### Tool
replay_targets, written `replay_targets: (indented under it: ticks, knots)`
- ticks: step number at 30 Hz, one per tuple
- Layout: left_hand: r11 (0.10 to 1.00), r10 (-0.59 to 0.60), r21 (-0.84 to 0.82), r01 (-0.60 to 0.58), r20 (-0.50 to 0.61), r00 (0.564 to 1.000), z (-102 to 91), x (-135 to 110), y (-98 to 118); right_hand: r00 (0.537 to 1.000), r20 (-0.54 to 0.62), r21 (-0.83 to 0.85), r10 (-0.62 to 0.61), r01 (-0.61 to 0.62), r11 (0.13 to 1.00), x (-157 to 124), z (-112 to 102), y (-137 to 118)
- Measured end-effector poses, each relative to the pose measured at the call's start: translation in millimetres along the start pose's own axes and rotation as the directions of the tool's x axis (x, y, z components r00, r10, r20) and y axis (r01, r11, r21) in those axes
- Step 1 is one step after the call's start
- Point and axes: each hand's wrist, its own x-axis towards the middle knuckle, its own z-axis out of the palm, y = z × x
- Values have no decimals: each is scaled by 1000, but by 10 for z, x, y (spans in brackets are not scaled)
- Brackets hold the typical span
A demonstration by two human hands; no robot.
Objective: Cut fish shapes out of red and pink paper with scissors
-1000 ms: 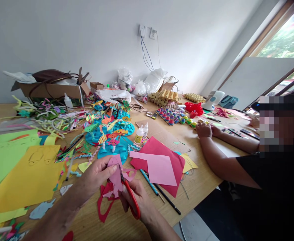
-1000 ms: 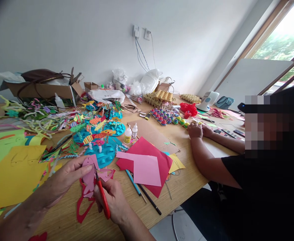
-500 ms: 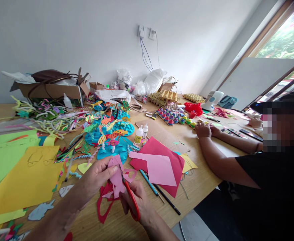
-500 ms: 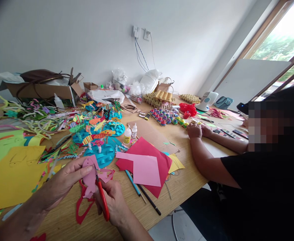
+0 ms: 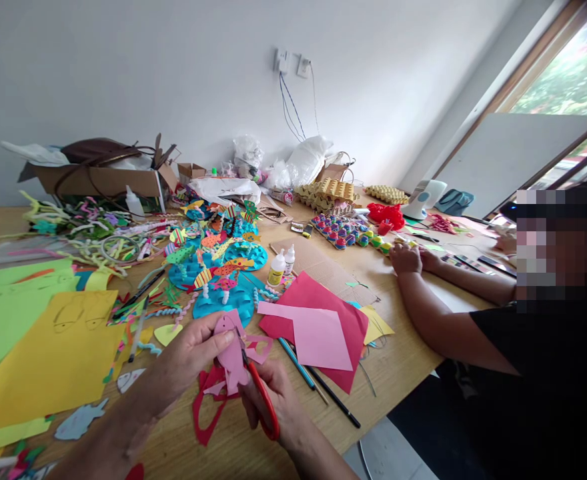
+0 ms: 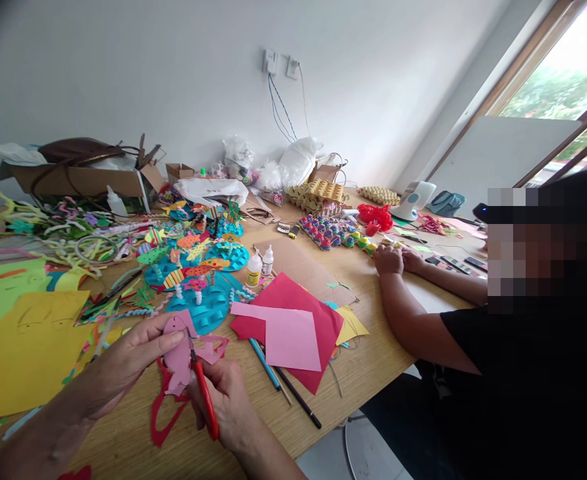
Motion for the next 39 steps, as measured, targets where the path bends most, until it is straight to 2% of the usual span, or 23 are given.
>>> replay_targets:
  ticks: [12,21,39]
  knots:
    - [996,37,88,-31,-60,998,-8,12,0,999,-19,-1,-31,31,1000,4,-2,1]
    - [999,-25,40,25,-4,1000,0,-4,1,999,-10,-46,-54,53,997,4,-13,55]
    - [999,-34,42,34,7,999,-38,5,-35,999,-18,-42,-39,38,998,-15,-28,84]
